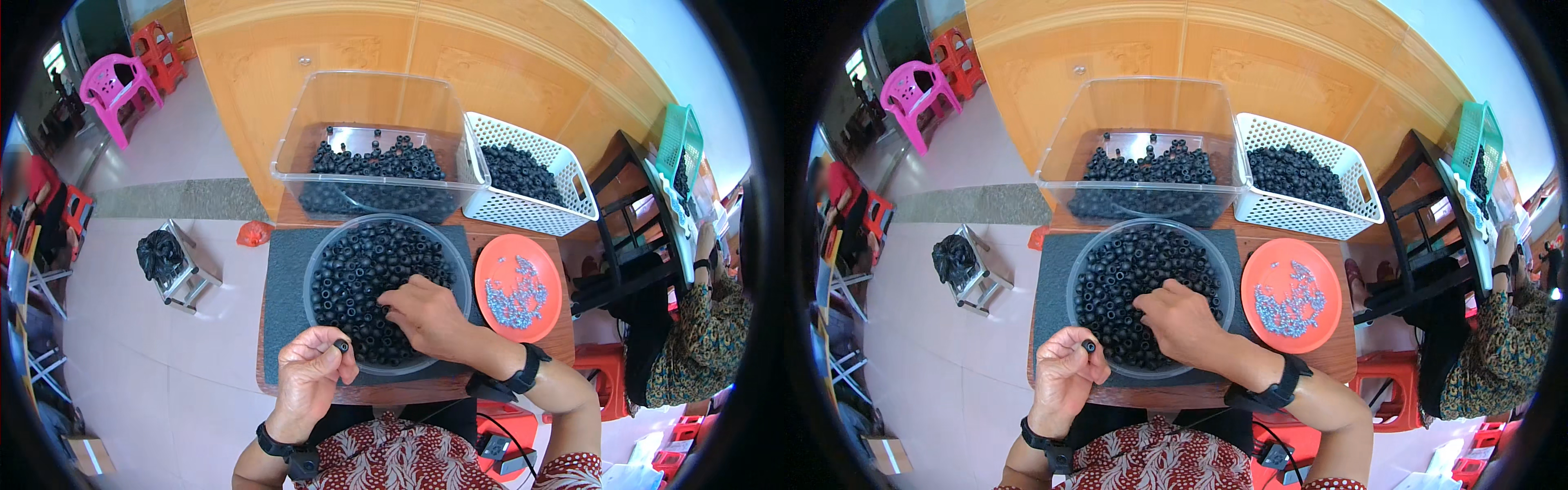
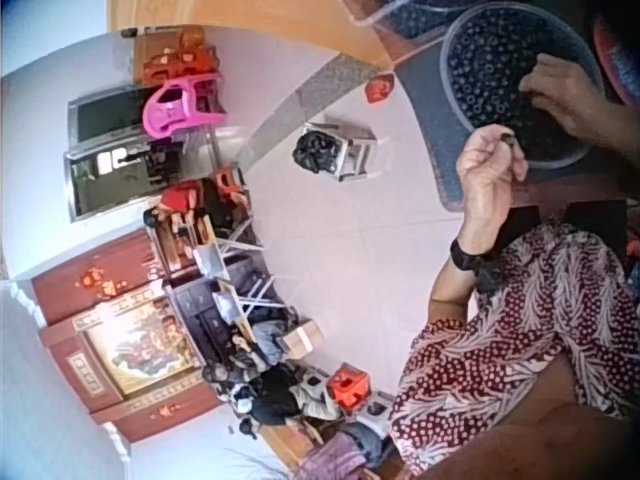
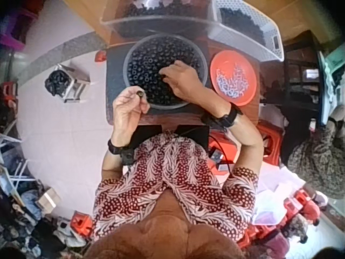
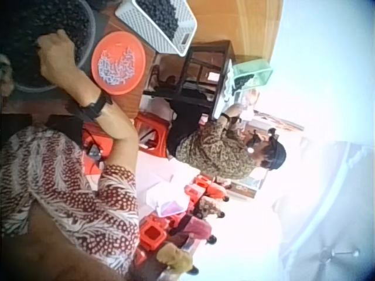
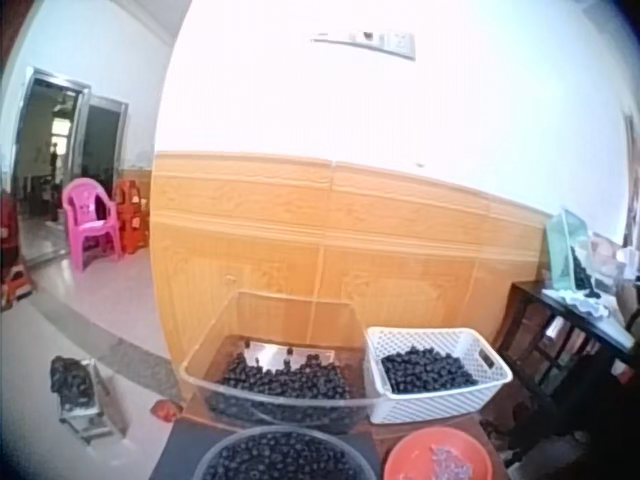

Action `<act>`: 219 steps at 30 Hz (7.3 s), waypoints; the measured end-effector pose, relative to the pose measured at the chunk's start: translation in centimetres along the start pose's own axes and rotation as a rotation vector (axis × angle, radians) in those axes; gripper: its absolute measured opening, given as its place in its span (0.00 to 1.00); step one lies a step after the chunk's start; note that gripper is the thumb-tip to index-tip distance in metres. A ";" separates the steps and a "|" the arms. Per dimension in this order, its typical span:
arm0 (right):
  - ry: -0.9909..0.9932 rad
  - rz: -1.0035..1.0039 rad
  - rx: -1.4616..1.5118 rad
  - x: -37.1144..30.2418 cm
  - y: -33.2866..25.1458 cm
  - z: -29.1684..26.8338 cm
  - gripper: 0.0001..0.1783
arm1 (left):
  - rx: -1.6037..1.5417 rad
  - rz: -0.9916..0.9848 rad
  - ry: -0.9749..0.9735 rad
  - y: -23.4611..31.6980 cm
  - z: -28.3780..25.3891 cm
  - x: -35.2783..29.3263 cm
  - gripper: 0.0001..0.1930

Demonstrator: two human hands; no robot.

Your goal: Sorting and inspecting small black plastic manufacturing components from a large container into a small tray.

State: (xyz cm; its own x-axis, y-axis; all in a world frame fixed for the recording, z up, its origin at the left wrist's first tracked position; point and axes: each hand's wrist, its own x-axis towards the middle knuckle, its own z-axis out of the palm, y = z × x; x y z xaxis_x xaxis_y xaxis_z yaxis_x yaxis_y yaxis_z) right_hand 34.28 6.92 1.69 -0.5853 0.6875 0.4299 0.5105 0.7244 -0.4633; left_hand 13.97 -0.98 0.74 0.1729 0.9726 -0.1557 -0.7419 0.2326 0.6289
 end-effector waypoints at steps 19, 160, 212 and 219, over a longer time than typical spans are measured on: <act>-0.082 0.029 -0.410 1.6 -0.7 2.0 0.03 | 0.063 -0.026 0.086 0.4 -0.2 0.0 0.12; 0.306 -0.023 -0.210 -5.5 -4.8 -2.2 0.25 | 0.282 -0.376 -0.084 -2.4 5.9 1.0 0.14; 0.319 0.313 -0.269 -6.8 6.0 -11.8 0.07 | 1.605 0.484 -0.265 -0.4 4.4 7.1 0.10; 0.315 0.213 0.083 -6.2 -1.5 -7.6 0.11 | 0.420 -0.250 -0.160 -0.8 5.7 4.9 0.10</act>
State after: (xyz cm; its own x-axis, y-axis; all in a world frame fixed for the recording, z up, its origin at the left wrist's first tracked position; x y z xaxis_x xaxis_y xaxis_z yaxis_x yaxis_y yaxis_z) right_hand 41.91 2.02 5.58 -0.2430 0.8136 0.5282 0.5392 0.5660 -0.6236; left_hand 19.12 3.66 3.81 0.4328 0.8682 -0.2427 -0.3464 0.4087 0.8444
